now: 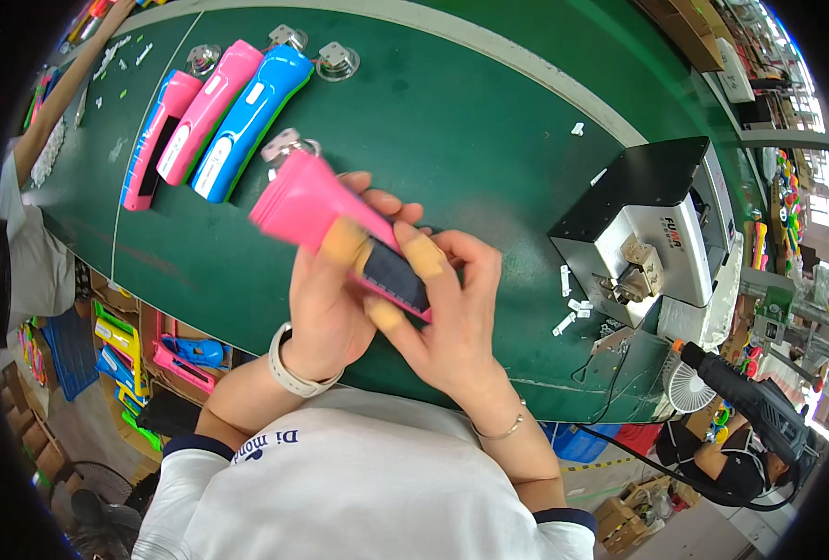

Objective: The person assembles plastic flashlights by placing internal electronic components and batteries into flashlight casings by hand, snapping the casing halves together, fastening them with an electric screwdriver, and placing the assembled flashlights onto the conveyor.

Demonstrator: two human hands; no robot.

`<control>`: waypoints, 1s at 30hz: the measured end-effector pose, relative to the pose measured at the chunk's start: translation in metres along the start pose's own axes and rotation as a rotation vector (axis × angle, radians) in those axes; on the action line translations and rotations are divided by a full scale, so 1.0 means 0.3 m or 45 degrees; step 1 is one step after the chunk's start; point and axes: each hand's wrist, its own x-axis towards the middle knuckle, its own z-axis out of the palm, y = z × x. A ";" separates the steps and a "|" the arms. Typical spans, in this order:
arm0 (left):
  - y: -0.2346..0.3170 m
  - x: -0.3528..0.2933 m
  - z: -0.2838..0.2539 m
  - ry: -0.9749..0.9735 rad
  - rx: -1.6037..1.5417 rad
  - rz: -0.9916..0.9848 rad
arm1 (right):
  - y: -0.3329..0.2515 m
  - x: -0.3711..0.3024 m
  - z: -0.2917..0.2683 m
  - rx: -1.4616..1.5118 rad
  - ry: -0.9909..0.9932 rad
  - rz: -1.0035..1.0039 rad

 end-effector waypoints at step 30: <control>0.060 -0.012 -0.032 -0.405 -0.279 -0.045 | -0.029 -0.036 -0.070 0.433 0.053 -0.233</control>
